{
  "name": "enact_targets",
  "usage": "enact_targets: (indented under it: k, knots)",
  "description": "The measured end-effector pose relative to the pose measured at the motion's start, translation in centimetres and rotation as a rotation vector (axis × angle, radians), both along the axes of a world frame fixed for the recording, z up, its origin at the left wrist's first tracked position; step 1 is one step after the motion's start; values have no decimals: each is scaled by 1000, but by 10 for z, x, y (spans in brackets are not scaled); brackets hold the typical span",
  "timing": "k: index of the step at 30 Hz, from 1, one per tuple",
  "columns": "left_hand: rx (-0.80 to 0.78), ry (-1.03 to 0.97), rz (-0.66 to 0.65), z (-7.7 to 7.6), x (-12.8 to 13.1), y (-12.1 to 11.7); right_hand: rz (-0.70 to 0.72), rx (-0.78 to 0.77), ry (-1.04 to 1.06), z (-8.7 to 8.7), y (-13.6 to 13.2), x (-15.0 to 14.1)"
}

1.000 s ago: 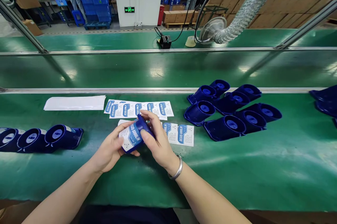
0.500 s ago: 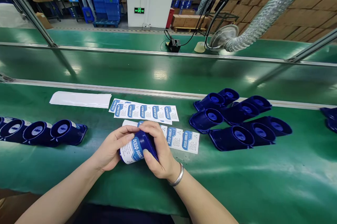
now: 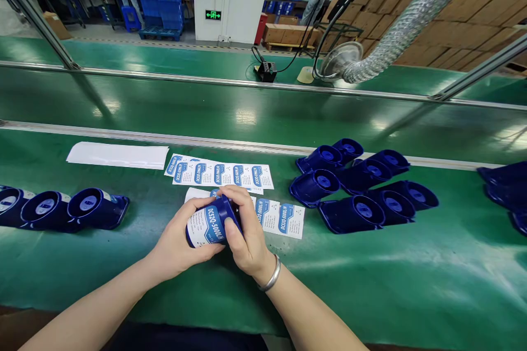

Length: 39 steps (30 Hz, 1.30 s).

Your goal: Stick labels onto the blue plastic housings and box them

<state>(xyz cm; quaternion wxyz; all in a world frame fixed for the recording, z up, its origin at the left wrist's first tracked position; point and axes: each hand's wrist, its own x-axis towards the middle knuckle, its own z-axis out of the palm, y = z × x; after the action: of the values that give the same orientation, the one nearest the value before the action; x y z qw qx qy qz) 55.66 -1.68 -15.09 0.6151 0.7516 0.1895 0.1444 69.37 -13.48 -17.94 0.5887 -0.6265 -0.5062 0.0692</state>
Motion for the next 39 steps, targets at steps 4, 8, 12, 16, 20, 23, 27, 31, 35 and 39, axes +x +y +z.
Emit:
enact_targets:
  k: [4, 8, 12, 16, 20, 23, 27, 31, 35, 39]
  knots:
    - [-456, -80, -77, 5, 0, 8, 34, 42, -109, 5, -1, -1]
    - [-868, -88, 6, 8, 3, 13, 79, 114, -276, 12, 1, -4]
    - [-984, -38, 30, 8, 5, 12, 82, 131, -395, 16, 3, -4]
    - [-901, -80, 48, 8, 5, 7, 64, 110, -413, 16, 4, -5]
    - [-703, -110, 34, 5, 3, 4, 22, 68, -350, 13, 3, -7]
    - [-565, -121, 19, 3, 1, 5, 3, 72, -314, 9, 1, -9]
    - [-275, -119, -9, 4, -1, 5, -19, 86, -261, 4, 0, -10]
    - [50, -83, 42, 2, 1, 0, -49, 49, -180, 1, 1, -9]
    - [97, -68, 57, 1, 2, -2, -32, 46, -179, 2, 3, -7]
    - [-394, -77, -24, 7, 2, 6, 3, 67, -250, 8, 3, -6]
